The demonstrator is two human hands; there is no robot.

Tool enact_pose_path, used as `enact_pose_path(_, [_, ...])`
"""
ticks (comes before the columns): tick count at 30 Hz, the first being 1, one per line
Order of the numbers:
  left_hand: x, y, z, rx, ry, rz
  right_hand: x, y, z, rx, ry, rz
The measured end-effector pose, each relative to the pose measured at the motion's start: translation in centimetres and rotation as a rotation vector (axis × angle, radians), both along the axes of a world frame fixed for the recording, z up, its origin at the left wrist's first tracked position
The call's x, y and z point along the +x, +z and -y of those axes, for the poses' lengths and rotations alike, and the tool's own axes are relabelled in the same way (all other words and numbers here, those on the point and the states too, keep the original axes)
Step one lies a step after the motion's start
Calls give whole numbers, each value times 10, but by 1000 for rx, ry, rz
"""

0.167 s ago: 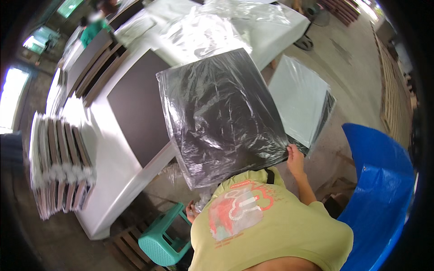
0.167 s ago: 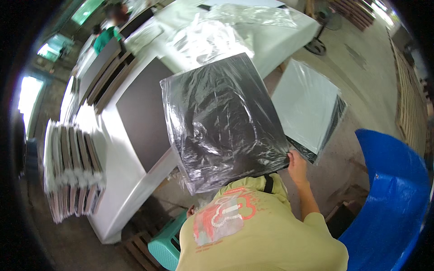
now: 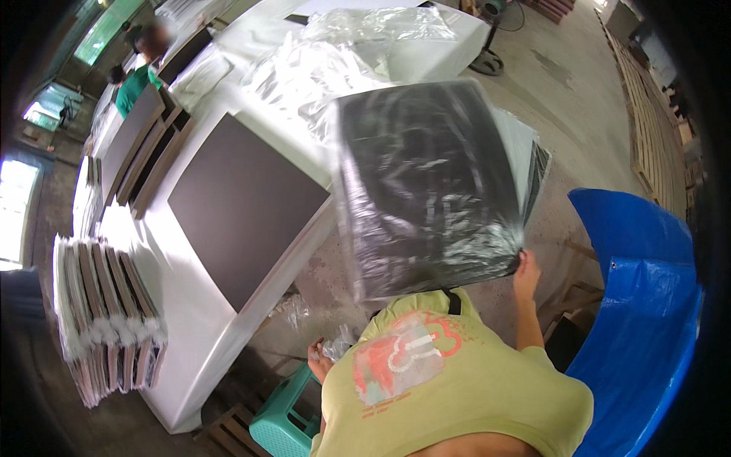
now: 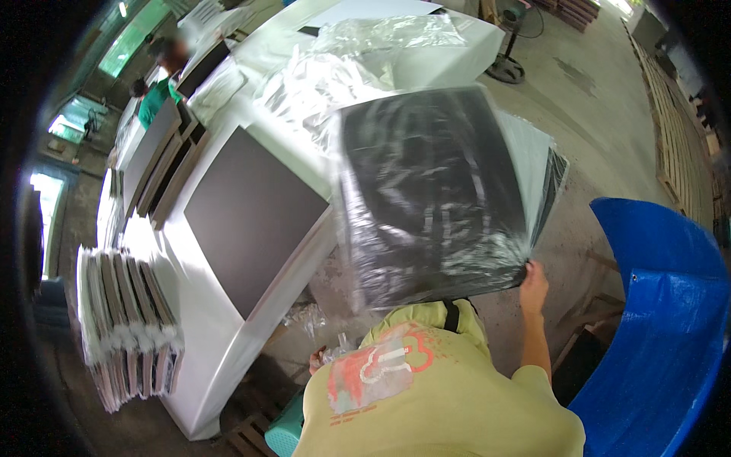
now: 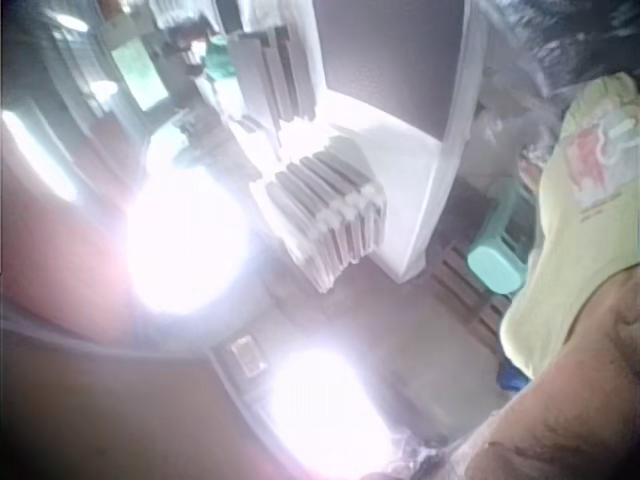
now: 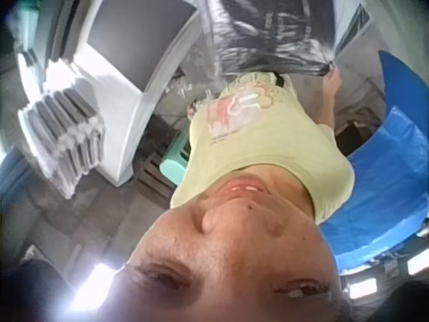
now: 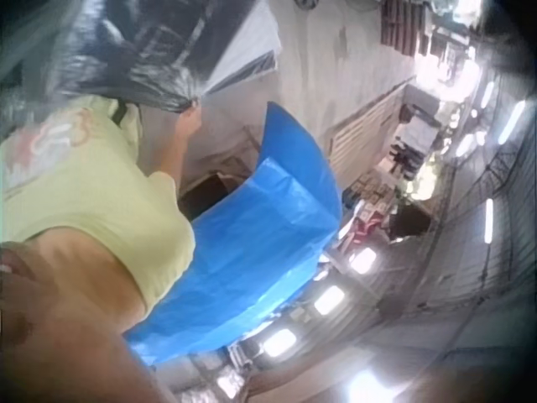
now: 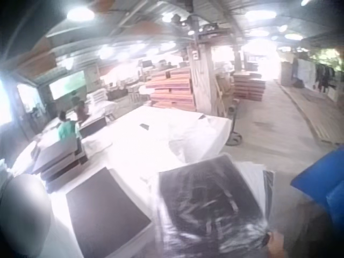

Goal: The person wraps individual flat rectangular panels in plastic sheets, secures the wrapping by hand, and places the wrapped panels into a stack.

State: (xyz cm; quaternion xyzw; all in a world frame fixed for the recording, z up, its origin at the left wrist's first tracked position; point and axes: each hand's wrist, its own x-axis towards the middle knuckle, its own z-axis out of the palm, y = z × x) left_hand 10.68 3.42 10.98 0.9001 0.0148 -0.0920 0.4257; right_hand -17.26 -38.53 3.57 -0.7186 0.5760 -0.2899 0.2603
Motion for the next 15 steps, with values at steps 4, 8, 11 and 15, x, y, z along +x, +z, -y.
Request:
enact_pose_path(4, [-48,-77,128,-133,-198,-160,-124,13,105,-177,-253,-283])
enact_pose_path(8, [1,-38,164,38,-385,-48,-91,-53,123,16,-447,-443])
enact_pose_path(11, [15,11,222,-27,-516,41,-81,-68,154,134,-467,-448])
enact_pose_path(15, [34,57,242,-192,-479,56,-87,-88,173,444,-463,-583])
